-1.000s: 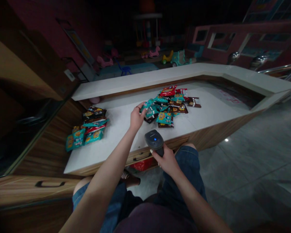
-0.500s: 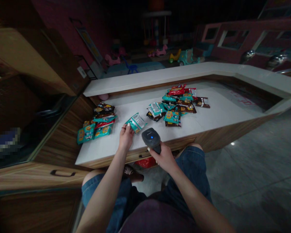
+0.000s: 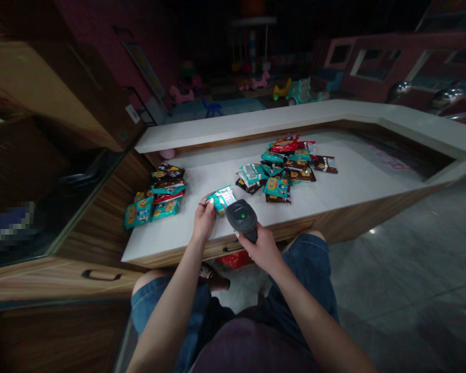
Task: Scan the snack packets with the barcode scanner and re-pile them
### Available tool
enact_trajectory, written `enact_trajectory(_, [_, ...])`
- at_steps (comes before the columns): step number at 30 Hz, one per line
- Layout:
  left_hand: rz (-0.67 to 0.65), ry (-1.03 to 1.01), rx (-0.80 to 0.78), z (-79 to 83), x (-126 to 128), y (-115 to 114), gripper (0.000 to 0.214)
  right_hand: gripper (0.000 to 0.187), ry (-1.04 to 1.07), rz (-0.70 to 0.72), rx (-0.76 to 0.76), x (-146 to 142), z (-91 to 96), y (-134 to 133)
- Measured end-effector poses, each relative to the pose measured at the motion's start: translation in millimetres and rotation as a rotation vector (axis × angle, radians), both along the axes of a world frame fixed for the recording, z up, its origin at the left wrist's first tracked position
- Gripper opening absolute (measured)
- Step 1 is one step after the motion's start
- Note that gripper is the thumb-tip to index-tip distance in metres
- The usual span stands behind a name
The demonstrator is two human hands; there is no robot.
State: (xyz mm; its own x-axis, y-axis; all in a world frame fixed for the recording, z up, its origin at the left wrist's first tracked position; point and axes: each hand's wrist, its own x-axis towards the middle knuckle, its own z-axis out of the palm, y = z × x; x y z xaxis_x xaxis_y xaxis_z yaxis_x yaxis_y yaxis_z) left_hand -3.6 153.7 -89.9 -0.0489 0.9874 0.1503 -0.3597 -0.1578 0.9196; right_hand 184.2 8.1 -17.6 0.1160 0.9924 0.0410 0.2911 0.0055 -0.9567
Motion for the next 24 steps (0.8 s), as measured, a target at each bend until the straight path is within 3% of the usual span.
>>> enact_trajectory(4, [0.041, 0.049, 0.032, 1.3, 1.1, 0.3, 0.048, 0.028, -0.004, -0.014, 0.004, 2.2, -0.8, -2.6])
enact_trajectory(9, [0.28, 0.368, 0.181, 22.4, -6.4, 8.9, 0.038, 0.031, 0.004, -0.026, -0.024, 8.8, -5.6, -6.9])
enact_trajectory(13, [0.324, 0.751, 0.268, 39.7, -21.2, 36.4, 0.027, 0.03, -0.009, -0.042, -0.04, 15.3, -11.4, -10.1])
enact_trajectory(18, [0.333, 0.935, 0.217, 44.5, -32.7, 76.2, 0.019, 0.03, -0.022, -0.061, -0.055, 22.9, -16.8, -12.6])
enact_trajectory(21, [0.349, 0.996, 0.182, 43.9, -20.8, 88.4, 0.026, 0.03, -0.004, -0.075, -0.052, 25.6, -19.4, -13.3])
enact_trajectory(24, [0.282, 0.93, 0.24, 44.0, 11.6, 93.6, 0.041, 0.029, 0.012, -0.071, -0.054, 26.8, -21.5, -13.5])
